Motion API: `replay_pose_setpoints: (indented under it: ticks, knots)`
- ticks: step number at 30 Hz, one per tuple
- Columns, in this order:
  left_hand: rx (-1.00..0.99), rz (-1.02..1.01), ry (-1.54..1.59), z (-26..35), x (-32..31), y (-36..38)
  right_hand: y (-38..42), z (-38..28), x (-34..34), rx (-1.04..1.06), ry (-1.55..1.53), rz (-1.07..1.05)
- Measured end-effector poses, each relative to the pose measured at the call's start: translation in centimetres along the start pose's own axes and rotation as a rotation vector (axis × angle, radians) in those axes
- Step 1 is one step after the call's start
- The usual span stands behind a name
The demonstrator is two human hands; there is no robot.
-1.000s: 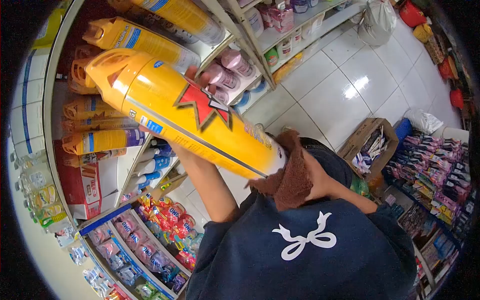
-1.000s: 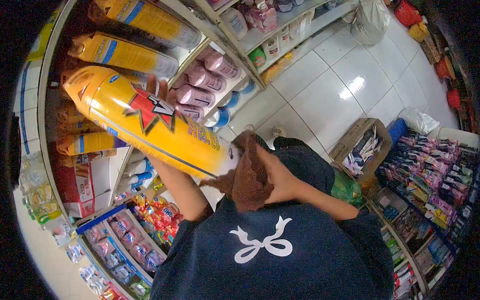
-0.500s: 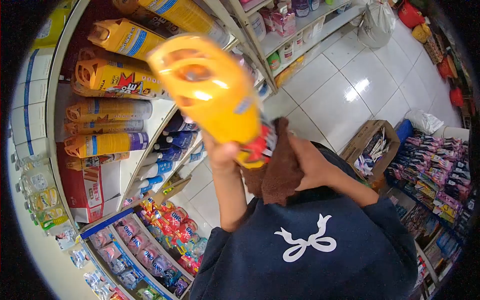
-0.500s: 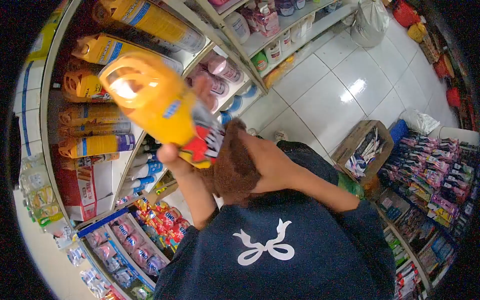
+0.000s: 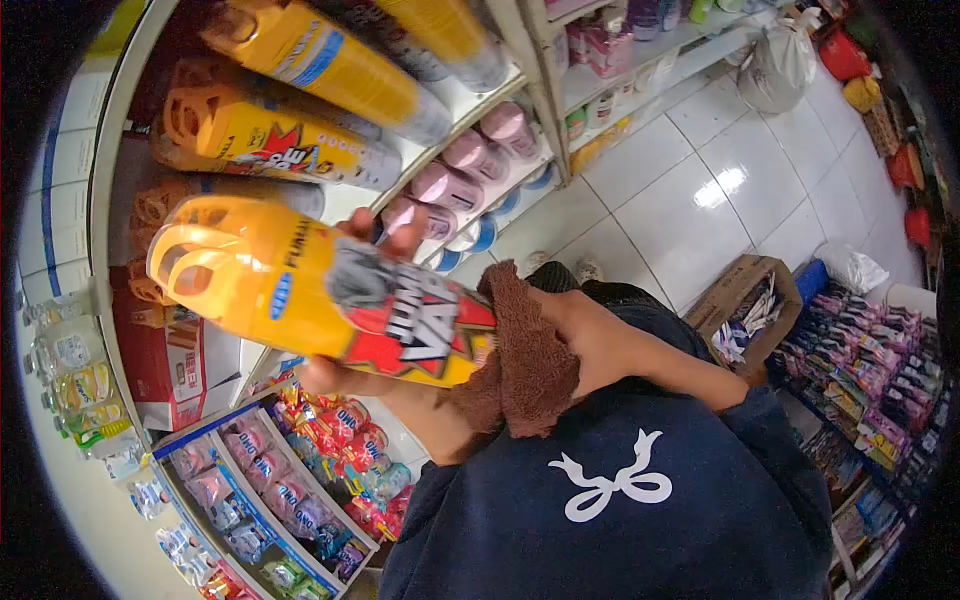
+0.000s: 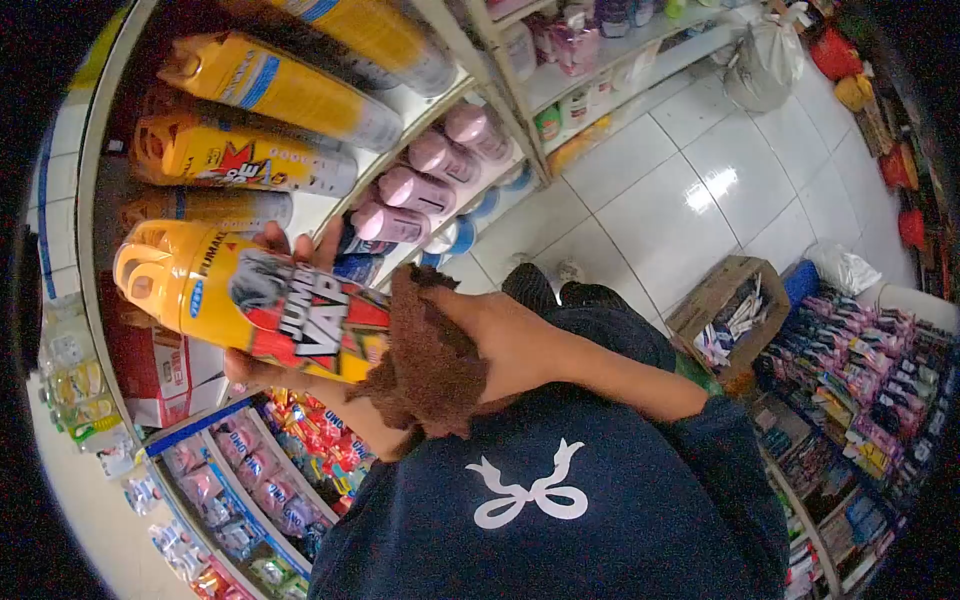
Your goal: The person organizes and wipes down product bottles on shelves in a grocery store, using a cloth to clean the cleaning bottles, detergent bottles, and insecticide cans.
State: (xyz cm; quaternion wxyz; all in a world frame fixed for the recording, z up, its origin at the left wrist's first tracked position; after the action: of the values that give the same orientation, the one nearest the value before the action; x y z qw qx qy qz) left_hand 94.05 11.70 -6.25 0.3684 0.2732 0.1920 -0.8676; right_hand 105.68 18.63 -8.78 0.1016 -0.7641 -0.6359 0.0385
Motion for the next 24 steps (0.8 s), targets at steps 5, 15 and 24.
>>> replay_pose_setpoints:
  ticks: [5, 15, 24]
  knots:
    - [-0.225, 0.221, 0.018, 7.5, 3.0, -3.6, -3.1, 1.0, -2.6, -0.08, -0.342, -0.182]
    - [-0.518, 0.25, -0.257, 14.1, 7.3, -6.0, -10.2, 6.8, -4.1, -0.706, -0.878, 0.184]
    - [-0.731, 0.574, -0.401, 14.7, 13.1, -6.6, -9.6, 12.0, -2.9, -0.85, -1.053, 0.529]
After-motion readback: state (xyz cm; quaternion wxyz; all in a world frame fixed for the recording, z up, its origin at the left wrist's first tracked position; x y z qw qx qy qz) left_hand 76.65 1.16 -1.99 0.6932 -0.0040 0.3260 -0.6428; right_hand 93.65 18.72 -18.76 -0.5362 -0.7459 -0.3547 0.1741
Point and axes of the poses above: each hand's wrist, its own y-axis away from the middle knuckle, its own x-axis out of the back of the hand, z = x × y, the point moved 9 cm from there along -y, towards the middle knuckle, and after that the axes turned 2 degrees about -y, right-handed, at the moved point
